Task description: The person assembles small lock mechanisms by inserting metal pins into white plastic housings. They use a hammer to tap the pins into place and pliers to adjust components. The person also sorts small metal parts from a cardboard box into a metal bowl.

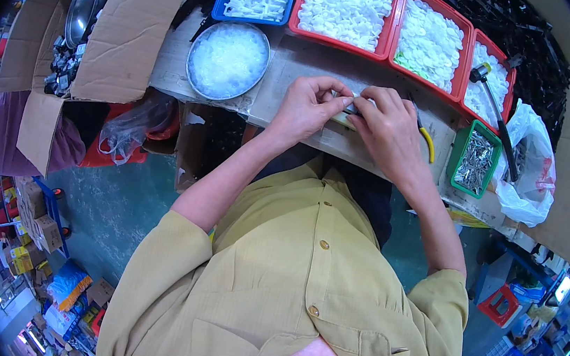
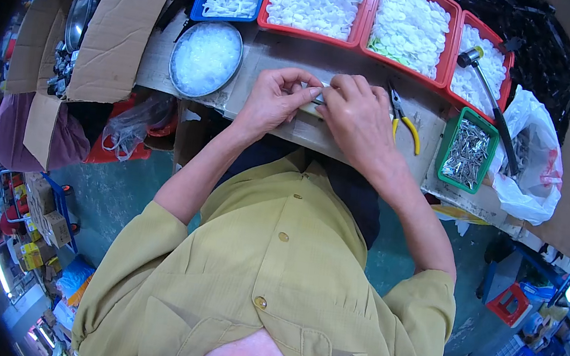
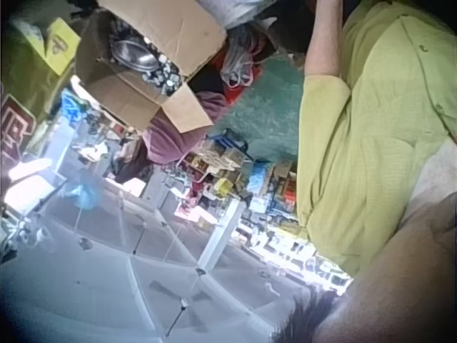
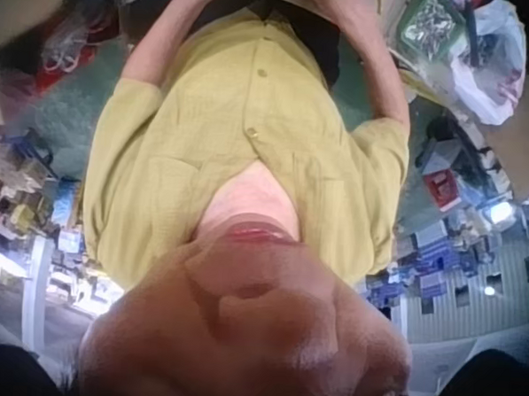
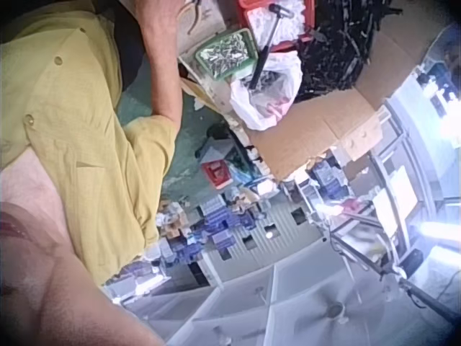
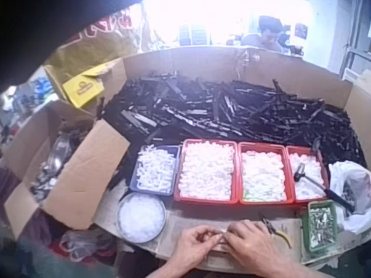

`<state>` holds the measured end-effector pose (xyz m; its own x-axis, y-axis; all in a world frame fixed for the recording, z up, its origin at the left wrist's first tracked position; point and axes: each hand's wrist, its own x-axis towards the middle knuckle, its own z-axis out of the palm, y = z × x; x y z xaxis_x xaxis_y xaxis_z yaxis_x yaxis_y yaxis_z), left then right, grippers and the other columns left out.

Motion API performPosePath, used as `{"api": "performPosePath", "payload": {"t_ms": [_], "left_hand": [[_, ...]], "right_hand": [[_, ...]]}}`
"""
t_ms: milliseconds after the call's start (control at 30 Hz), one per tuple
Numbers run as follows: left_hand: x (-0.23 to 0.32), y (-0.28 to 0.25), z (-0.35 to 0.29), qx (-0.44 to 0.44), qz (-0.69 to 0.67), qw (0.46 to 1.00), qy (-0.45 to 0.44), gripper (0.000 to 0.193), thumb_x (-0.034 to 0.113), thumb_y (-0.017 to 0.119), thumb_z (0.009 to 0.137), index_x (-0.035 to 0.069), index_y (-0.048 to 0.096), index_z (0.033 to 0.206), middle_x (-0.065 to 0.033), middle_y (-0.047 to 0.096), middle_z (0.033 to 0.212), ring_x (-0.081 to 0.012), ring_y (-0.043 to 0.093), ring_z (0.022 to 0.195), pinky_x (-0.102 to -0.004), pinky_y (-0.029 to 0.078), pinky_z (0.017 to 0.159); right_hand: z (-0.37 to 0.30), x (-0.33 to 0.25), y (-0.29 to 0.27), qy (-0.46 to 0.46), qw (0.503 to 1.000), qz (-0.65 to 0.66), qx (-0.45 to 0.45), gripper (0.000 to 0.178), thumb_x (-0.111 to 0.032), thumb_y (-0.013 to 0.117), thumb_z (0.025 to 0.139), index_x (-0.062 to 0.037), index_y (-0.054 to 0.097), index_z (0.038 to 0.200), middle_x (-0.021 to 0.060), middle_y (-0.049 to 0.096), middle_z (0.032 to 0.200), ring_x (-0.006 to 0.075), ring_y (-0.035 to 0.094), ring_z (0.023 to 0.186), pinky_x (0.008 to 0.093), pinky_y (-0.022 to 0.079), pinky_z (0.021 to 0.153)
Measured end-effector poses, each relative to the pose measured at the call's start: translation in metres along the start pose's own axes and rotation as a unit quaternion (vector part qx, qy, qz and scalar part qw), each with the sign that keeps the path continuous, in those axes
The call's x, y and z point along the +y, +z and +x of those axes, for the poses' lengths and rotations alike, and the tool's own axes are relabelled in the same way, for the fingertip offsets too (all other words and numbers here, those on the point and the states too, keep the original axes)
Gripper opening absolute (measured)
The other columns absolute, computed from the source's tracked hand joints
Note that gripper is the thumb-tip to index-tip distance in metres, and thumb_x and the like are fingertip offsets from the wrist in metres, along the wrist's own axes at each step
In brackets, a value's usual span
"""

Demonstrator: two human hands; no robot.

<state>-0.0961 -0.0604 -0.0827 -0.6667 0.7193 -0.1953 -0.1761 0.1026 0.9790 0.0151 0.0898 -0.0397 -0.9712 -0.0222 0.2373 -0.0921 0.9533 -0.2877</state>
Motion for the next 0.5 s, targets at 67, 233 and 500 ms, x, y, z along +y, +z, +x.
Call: {"api": "performPosePath", "payload": {"t_ms": [67, 233, 500], "left_hand": [[0.000, 0.001, 0.001, 0.003, 0.007, 1.000, -0.004, 0.010, 0.007, 0.068, 0.089, 0.000, 0.071, 0.096, 0.0080, 0.052, 0.062, 0.0003, 0.043, 0.057, -0.0199, 0.032, 0.050], [-0.007, -0.001, 0.004, -0.018, -0.050, 0.997, 0.048, 0.014, 0.011, 0.070, 0.090, 0.000, 0.070, 0.099, 0.0060, 0.054, 0.062, -0.0003, 0.044, 0.051, -0.0194, 0.032, 0.045], [0.023, -0.011, 0.002, -0.017, -0.007, 0.999, -0.042, 0.019, 0.018, 0.072, 0.090, 0.002, 0.071, 0.101, 0.0039, 0.058, 0.069, -0.0025, 0.046, 0.049, -0.0195, 0.033, 0.044]], "right_hand": [[0.003, -0.020, -0.017, -0.040, 0.995, -0.058, 0.067, 0.038, -0.018, 0.069, 0.080, -0.0140, 0.065, 0.117, 0.0075, 0.060, 0.122, 0.0244, 0.060, 0.110, 0.0453, 0.043, 0.090], [0.004, -0.049, -0.055, -0.153, 0.959, -0.057, 0.233, 0.054, -0.020, 0.066, 0.082, -0.0308, 0.058, 0.134, 0.0063, 0.054, 0.137, 0.0236, 0.056, 0.123, 0.0496, 0.036, 0.103], [-0.059, 0.064, -0.093, 0.181, 0.963, -0.049, 0.195, 0.018, -0.007, 0.070, 0.087, 0.0011, 0.069, 0.103, 0.0152, 0.066, 0.103, 0.0284, 0.067, 0.092, 0.0375, 0.053, 0.077]]}}
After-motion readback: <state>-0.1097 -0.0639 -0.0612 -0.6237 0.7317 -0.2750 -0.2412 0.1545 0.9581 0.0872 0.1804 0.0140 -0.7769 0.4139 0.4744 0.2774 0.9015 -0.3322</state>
